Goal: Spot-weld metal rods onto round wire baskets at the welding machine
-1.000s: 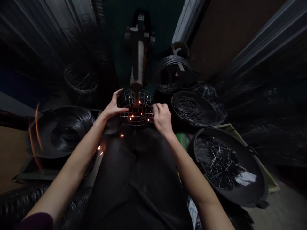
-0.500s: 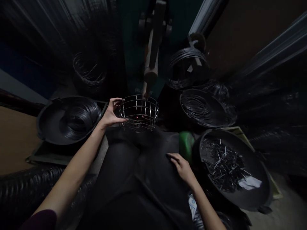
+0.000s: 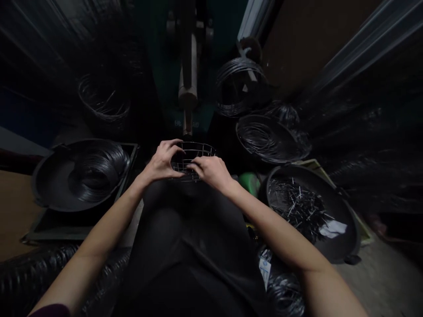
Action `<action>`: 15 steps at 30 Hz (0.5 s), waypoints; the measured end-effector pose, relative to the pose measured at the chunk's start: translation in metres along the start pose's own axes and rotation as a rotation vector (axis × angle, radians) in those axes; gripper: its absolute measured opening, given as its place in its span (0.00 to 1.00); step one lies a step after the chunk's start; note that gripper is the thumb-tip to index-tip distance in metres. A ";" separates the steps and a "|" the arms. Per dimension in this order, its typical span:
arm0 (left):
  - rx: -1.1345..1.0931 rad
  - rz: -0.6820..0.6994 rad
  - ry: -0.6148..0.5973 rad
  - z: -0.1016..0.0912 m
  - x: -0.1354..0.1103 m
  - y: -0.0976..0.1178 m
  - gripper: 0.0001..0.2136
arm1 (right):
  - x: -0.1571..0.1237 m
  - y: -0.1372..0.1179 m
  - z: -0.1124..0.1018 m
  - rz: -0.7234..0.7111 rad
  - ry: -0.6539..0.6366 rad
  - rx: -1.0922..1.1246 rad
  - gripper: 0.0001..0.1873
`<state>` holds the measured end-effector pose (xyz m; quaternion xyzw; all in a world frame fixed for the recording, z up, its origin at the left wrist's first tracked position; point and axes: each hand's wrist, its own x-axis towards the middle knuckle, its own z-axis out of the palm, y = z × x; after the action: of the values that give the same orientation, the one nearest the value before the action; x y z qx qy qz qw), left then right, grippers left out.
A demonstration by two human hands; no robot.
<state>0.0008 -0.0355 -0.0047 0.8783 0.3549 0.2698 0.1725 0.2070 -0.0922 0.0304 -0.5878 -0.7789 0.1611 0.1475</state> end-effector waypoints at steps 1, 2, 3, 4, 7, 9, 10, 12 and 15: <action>-0.023 -0.005 0.010 -0.001 0.001 -0.002 0.30 | -0.001 0.000 0.001 -0.063 -0.001 -0.121 0.16; -0.047 -0.012 0.021 -0.002 0.002 -0.004 0.31 | -0.002 0.000 0.002 -0.117 -0.016 -0.220 0.19; -0.069 -0.022 0.029 -0.003 0.003 -0.005 0.31 | -0.003 0.000 0.002 -0.159 -0.033 -0.300 0.20; -0.086 -0.031 0.033 -0.004 0.004 -0.006 0.31 | -0.003 0.000 0.000 -0.194 -0.046 -0.363 0.20; -0.106 -0.050 0.041 -0.007 0.011 -0.009 0.31 | 0.002 0.001 -0.005 -0.252 -0.032 -0.476 0.19; -0.110 -0.048 0.055 -0.008 0.016 -0.012 0.31 | 0.007 0.003 -0.008 -0.274 -0.006 -0.510 0.19; -0.111 -0.043 0.062 -0.007 0.018 -0.013 0.32 | 0.010 0.004 -0.009 -0.280 0.005 -0.521 0.19; -0.112 -0.032 0.075 -0.007 0.022 -0.016 0.32 | 0.014 0.006 -0.011 -0.287 0.020 -0.539 0.19; -0.109 -0.032 0.087 -0.006 0.026 -0.021 0.32 | 0.019 0.007 -0.011 -0.296 0.032 -0.552 0.19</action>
<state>0.0016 -0.0018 -0.0008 0.8494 0.3609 0.3238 0.2086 0.2128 -0.0712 0.0383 -0.4884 -0.8679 -0.0891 0.0164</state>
